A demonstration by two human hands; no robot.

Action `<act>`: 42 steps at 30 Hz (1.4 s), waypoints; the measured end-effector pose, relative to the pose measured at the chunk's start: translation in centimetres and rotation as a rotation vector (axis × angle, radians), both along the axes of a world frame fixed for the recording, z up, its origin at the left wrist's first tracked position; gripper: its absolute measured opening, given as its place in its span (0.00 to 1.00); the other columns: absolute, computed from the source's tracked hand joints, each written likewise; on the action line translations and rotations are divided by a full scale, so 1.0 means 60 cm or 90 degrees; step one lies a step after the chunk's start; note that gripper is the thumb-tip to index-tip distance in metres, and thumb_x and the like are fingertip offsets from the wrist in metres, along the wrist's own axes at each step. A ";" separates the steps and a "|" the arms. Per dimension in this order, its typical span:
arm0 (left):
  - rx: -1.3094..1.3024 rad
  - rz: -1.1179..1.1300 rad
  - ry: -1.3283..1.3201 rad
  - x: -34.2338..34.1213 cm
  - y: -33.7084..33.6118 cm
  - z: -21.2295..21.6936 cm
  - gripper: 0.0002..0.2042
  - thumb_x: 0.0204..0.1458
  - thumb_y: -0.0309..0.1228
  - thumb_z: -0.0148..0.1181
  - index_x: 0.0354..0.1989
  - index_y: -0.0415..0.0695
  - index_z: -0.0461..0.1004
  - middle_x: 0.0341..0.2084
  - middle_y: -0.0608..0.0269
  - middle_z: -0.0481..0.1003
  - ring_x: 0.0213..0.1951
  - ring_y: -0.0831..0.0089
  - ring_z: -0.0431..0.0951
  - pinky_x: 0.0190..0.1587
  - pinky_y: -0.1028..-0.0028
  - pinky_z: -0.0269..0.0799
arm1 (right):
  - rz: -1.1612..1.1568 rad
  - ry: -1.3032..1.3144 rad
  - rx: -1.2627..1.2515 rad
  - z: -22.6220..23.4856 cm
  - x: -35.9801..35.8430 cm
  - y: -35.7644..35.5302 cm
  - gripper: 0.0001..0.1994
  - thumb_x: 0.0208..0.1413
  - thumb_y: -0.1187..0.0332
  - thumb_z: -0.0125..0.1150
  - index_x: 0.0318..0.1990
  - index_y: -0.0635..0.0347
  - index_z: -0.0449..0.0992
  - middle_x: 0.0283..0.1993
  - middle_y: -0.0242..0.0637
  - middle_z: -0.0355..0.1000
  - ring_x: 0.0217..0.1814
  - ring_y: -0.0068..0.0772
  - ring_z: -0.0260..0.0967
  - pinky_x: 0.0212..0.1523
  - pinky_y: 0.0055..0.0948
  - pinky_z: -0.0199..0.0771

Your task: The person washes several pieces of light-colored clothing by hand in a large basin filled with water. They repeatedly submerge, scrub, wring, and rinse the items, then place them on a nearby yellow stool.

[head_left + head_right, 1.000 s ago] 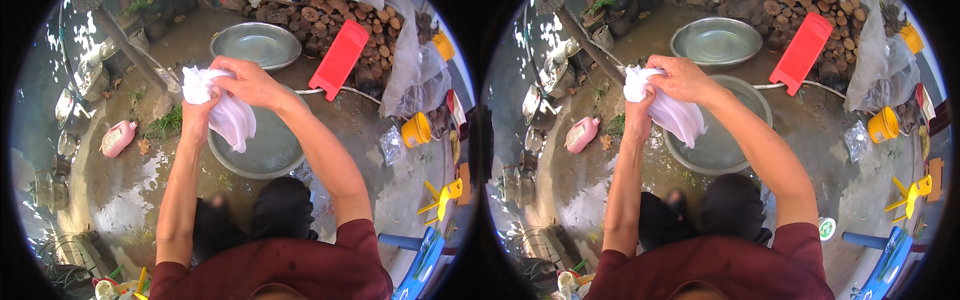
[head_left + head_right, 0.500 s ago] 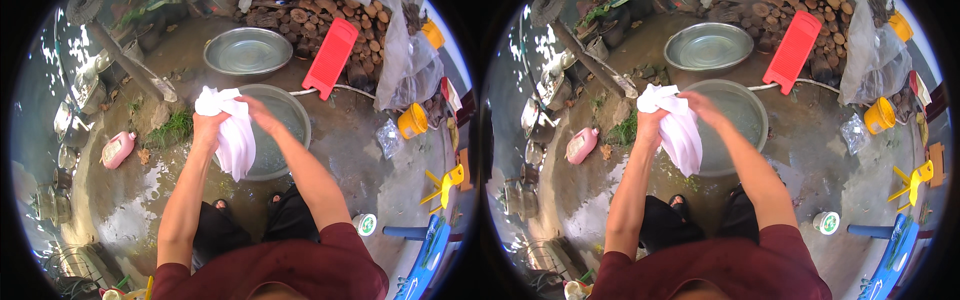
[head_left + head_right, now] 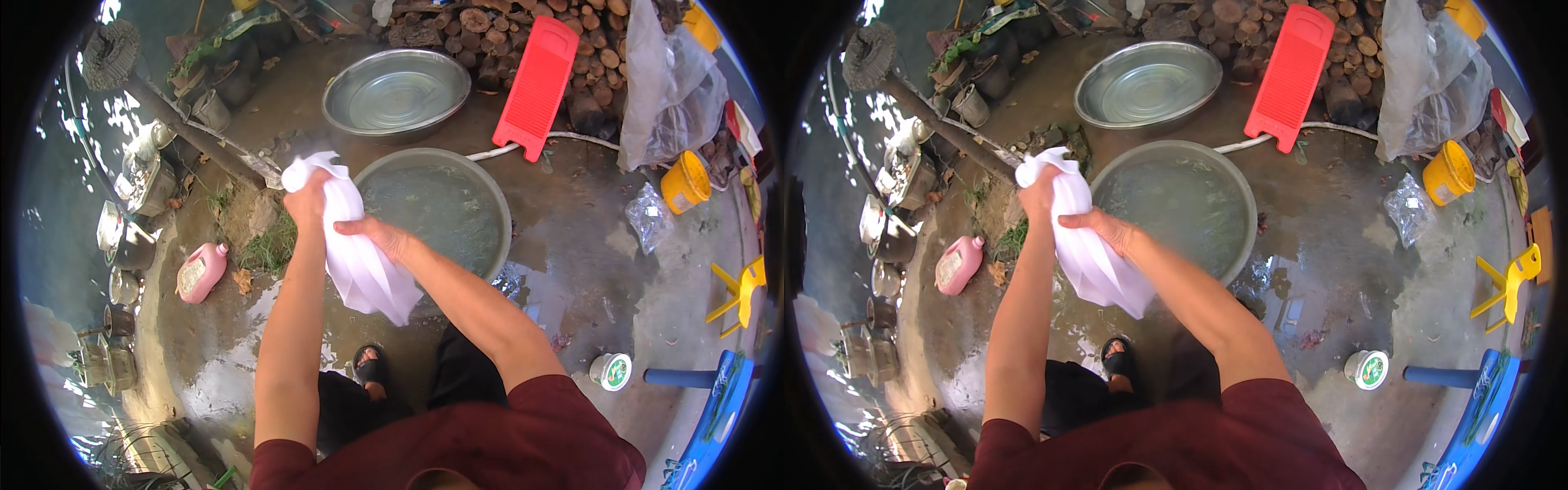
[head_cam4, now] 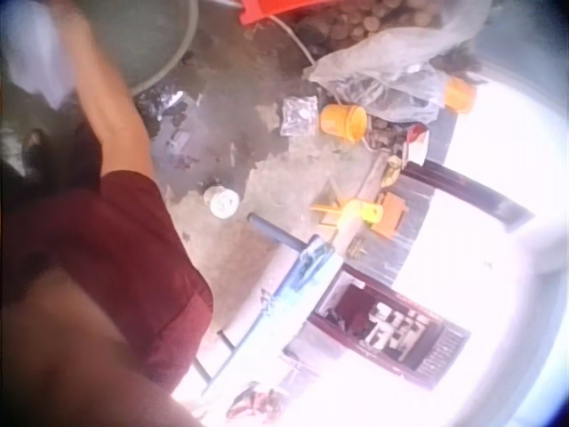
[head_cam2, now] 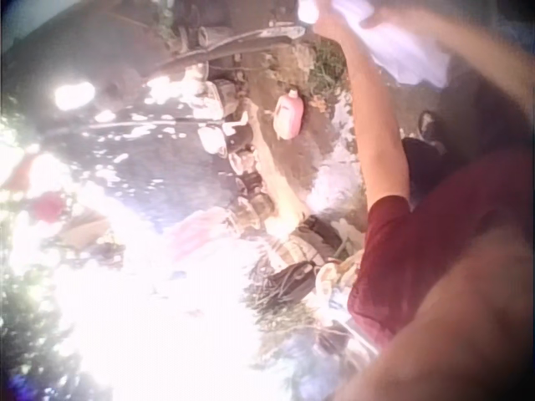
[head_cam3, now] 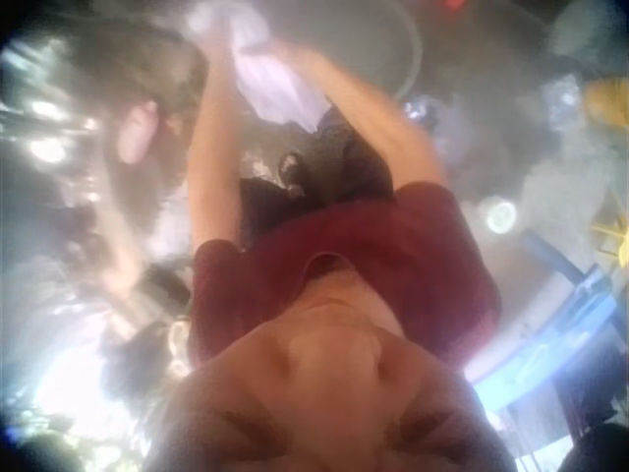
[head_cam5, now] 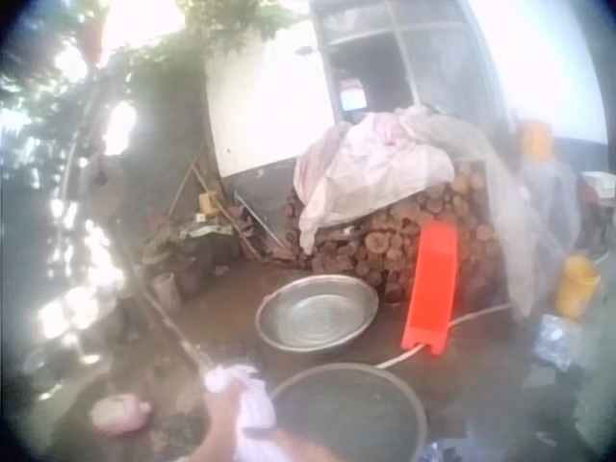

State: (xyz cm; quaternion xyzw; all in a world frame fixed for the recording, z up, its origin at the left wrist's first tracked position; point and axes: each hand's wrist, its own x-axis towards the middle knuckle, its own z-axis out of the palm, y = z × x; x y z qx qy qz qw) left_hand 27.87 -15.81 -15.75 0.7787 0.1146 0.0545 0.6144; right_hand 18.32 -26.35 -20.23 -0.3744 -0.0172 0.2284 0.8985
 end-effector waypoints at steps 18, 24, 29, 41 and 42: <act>-0.583 -0.404 0.121 0.024 -0.030 -0.171 0.45 0.49 0.69 0.42 0.61 0.38 0.60 0.49 0.42 0.71 0.51 0.51 0.72 0.47 0.60 0.74 | -0.143 0.082 0.181 -0.006 0.020 0.001 0.31 0.41 0.57 0.60 0.54 0.66 0.65 0.39 0.46 0.71 0.37 0.40 0.73 0.44 0.37 0.77; -0.854 -0.478 0.120 -0.029 -0.046 -0.052 0.41 0.48 0.67 0.47 0.54 0.38 0.66 0.44 0.46 0.74 0.46 0.51 0.75 0.45 0.59 0.75 | -0.082 0.098 0.258 -0.018 0.005 -0.011 0.33 0.43 0.54 0.60 0.56 0.65 0.64 0.40 0.46 0.71 0.38 0.40 0.73 0.43 0.36 0.76; -0.502 -0.475 0.266 0.050 -0.015 -0.031 0.29 0.47 0.54 0.62 0.41 0.36 0.73 0.30 0.51 0.77 0.31 0.59 0.78 0.35 0.63 0.77 | -0.015 0.090 0.237 -0.025 0.016 -0.022 0.33 0.44 0.59 0.64 0.57 0.64 0.62 0.42 0.43 0.71 0.40 0.38 0.71 0.44 0.34 0.74; 0.525 -0.409 -0.062 0.036 -0.081 0.024 0.14 0.38 0.30 0.61 0.33 0.35 0.77 0.30 0.41 0.78 0.35 0.52 0.80 0.40 0.62 0.75 | -0.164 -0.032 -0.405 -0.005 0.036 -0.013 0.27 0.34 0.57 0.73 0.44 0.63 0.76 0.40 0.42 0.76 0.42 0.38 0.74 0.44 0.31 0.71; 0.561 -0.429 -0.107 0.040 -0.088 0.015 0.17 0.38 0.31 0.59 0.39 0.36 0.76 0.34 0.39 0.76 0.38 0.46 0.78 0.43 0.59 0.73 | -0.156 -0.005 -0.496 0.000 0.042 -0.019 0.28 0.34 0.56 0.73 0.44 0.63 0.76 0.41 0.43 0.76 0.44 0.40 0.74 0.45 0.32 0.70</act>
